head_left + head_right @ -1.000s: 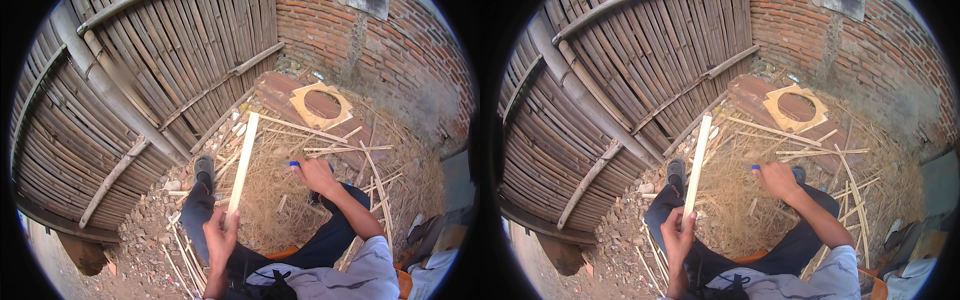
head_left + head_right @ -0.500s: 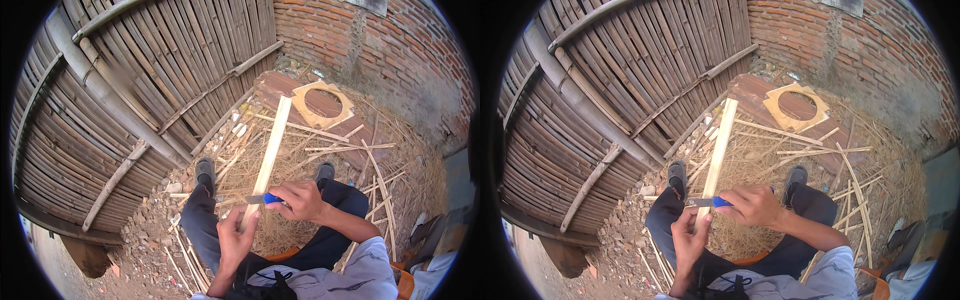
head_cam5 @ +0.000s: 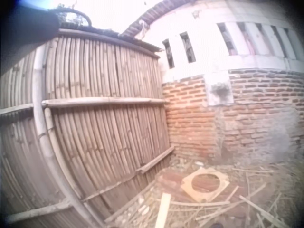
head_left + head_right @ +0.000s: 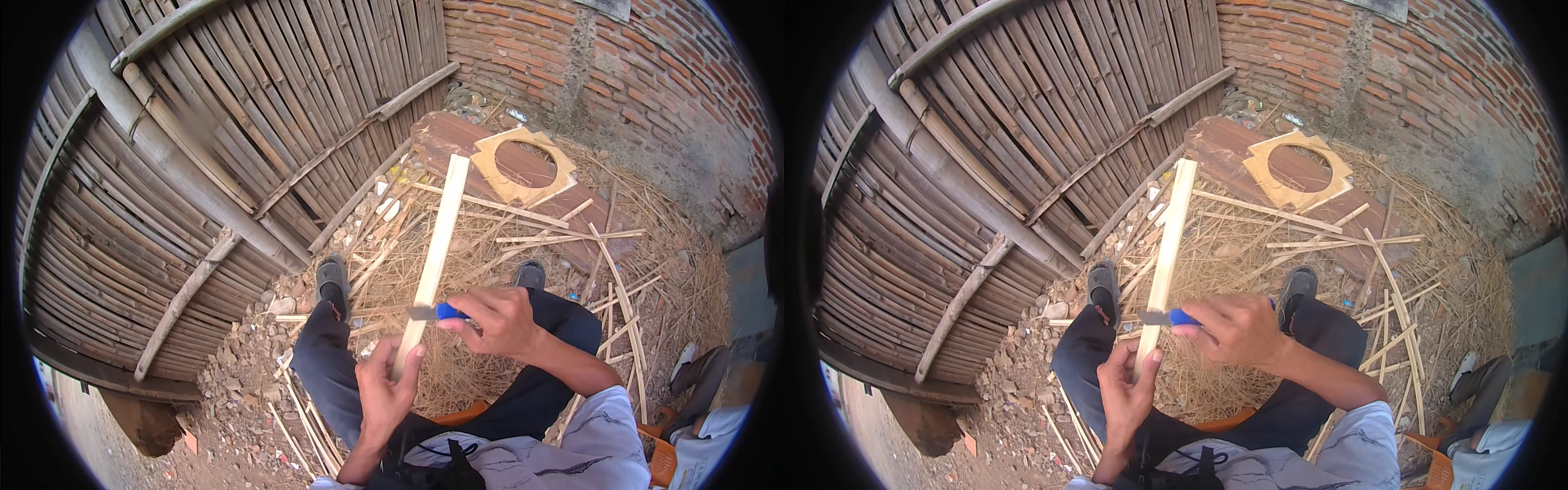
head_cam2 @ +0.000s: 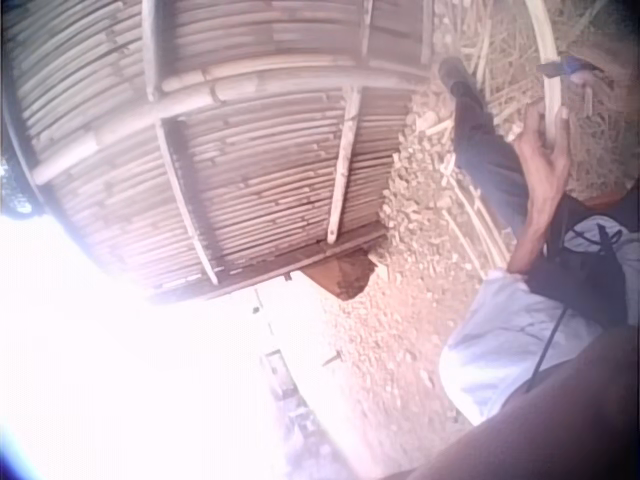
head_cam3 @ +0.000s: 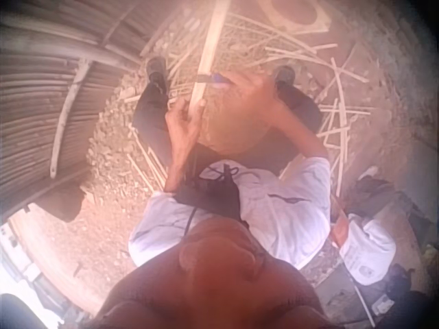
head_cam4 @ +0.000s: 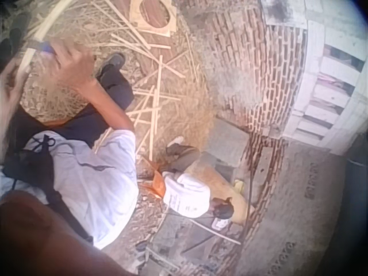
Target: The person sits on the ground and uses a blue utility knife to shave a long, thin bamboo strip. They hold the strip with the left hand and repeatedly scrape the surface with the knife in the right hand to smooth it. The person rotates the strip to work on different sides while seated.
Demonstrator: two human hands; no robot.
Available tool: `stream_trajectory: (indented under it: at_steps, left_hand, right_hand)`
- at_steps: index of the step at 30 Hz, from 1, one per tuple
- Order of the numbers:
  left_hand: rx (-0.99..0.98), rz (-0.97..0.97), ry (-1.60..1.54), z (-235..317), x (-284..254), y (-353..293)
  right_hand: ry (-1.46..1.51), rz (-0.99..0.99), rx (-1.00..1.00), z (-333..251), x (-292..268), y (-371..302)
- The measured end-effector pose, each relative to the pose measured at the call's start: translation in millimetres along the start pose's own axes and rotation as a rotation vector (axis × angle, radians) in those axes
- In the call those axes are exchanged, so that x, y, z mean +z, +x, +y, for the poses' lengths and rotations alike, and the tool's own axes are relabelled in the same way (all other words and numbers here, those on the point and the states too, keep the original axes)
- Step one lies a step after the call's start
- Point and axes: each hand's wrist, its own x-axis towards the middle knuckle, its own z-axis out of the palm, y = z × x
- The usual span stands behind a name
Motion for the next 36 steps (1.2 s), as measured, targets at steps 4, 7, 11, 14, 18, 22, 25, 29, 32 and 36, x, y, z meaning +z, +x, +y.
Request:
stream_trajectory:
  at_steps: [4,7,11,14,18,22,25,29,32,36]
  left_hand:
    - [-0.026,-0.008,-0.013,-20,-4,-13]
    - [-0.049,-0.058,-0.032,-9,-11,-17]
    - [-0.028,-0.071,0.004,-21,-21,-25]
    - [-0.029,-0.101,-0.003,-23,-29,-29]
    - [-0.072,-0.17,0.024,-28,-43,-44]
    - [-0.138,-0.146,0.055,-37,-47,-36]
    - [-0.16,-0.133,-0.011,-23,-40,-27]
    - [-0.109,-0.135,-0.027,-22,-30,-15]
    - [-0.103,-0.182,-0.021,-23,-23,-8]
    - [-0.171,-0.285,-0.085,-26,-15,0]
  right_hand:
    - [-0.054,0.078,0.103,29,-16,13]
    - [-0.104,0.147,0.125,45,-23,16]
    - [-0.151,0.228,0.141,66,-35,25]
    - [-0.174,0.265,0.239,76,-38,25]
    - [-0.161,0.355,0.56,105,-71,36]
    - [-0.124,0.159,0.68,97,-69,33]
    - [-0.166,-0.207,0.612,81,-51,24]
    - [-0.124,-0.438,0.592,71,-36,14]
    - [0.162,-0.234,0.679,65,-24,18]
    - [0.624,0.001,0.593,52,-11,19]
